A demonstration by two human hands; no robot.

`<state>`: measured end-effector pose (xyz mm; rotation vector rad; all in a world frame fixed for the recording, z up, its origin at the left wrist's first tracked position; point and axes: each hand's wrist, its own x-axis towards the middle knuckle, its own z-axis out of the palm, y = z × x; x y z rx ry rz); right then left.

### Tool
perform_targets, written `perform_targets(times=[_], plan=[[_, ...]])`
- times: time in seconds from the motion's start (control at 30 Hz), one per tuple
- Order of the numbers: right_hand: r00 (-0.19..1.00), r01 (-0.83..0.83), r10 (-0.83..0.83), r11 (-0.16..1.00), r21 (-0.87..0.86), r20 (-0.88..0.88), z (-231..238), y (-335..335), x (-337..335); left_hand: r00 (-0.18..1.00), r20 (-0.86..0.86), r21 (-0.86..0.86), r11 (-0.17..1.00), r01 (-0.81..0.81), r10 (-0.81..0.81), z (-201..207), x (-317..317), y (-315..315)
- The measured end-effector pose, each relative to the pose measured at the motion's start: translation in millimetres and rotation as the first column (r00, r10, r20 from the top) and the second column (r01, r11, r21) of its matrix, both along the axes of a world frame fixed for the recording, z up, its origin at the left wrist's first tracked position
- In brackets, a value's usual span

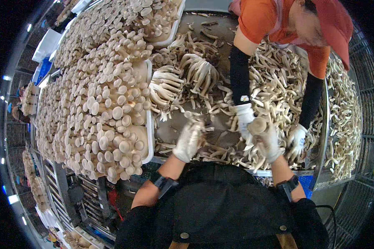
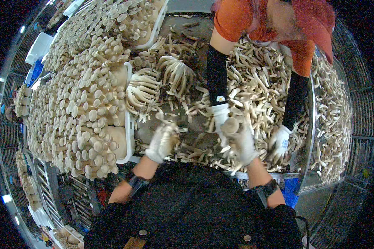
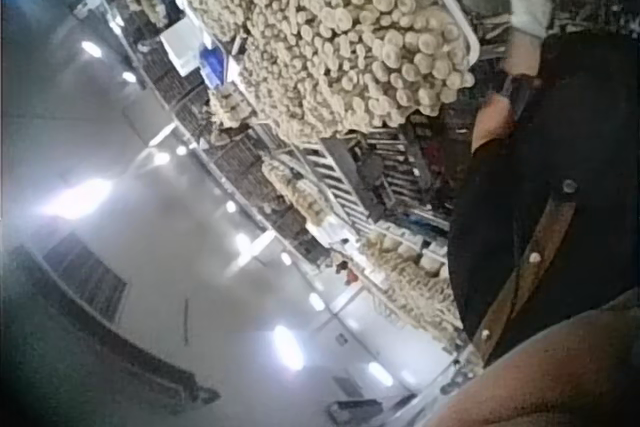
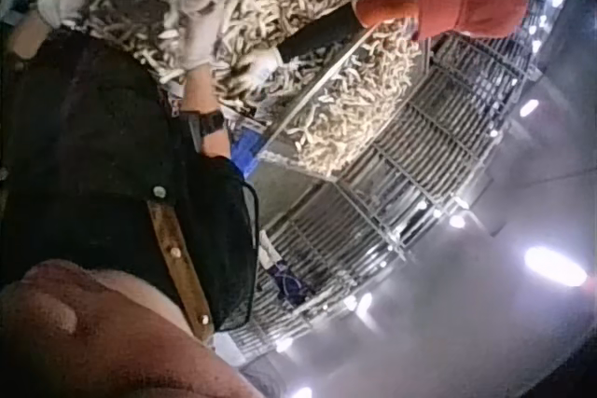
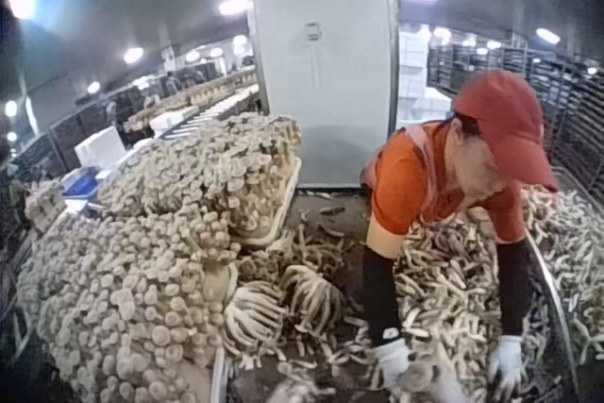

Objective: Sorting, shredding, and cutting clusters of mushrooms on a production line.

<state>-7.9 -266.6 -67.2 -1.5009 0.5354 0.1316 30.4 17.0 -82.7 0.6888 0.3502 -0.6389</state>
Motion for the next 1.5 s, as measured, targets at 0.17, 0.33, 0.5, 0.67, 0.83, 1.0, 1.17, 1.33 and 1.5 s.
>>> perform_targets(times=[0.17,0.33,0.5,0.67,0.83,1.0,1.17,1.33,1.5], plan=[[0.807,-0.489,0.578,0.54,-0.686,-0.121,46.3,-32.9,7.6,0.818,0.494,0.755,0.611,-0.237,-0.294,-117.5,-12.7,65.5],[0.551,-0.742,0.812,0.372,-0.558,-0.191,53.6,55.8,25.8,0.621,-0.023,0.997,-0.067,-0.048,-0.783,-38.6,15.1,-4.5],[0.375,-0.731,0.924,0.245,-0.637,-0.075,37.4,63.2,83.7,0.581,0.196,0.971,0.239,-0.003,-0.79,-46.4,7.5,-17.5],[0.778,-0.509,0.585,0.8,-0.316,0.229,41.1,96.7,197.8,0.635,0.055,0.9,0.313,0.302,-0.771,-34.3,8.2,-3.2],[0.973,-0.229,0.22,0.913,0.339,0.065,-93.3,54.3,306.9,0.64,0.467,0.685,0.707,0.175,-0.61,-22.4,32.0,-29.9],[0.775,-0.592,0.622,0.776,-0.215,0.11,-32.4,118.8,188.0,0.924,0.303,0.162,0.943,-0.292,0.234,9.9,52.1,12.6],[0.56,-0.095,0.724,0.539,-0.837,0.403,-18.9,98.1,64.7,0.978,0.133,0.027,0.987,0.161,-0.163,24.5,42.1,4.2],[0.491,-0.191,0.831,0.395,-0.899,0.261,-4.5,80.2,31.9,0.993,0.115,-0.29,0.957,0.006,0.029,-0.1,28.2,-9.2],[0.652,-0.689,0.748,0.516,-0.51,-0.124,-31.1,57.4,34.9,0.911,0.335,0.249,0.955,0.16,-0.24,8.5,14.9,-31.6]])
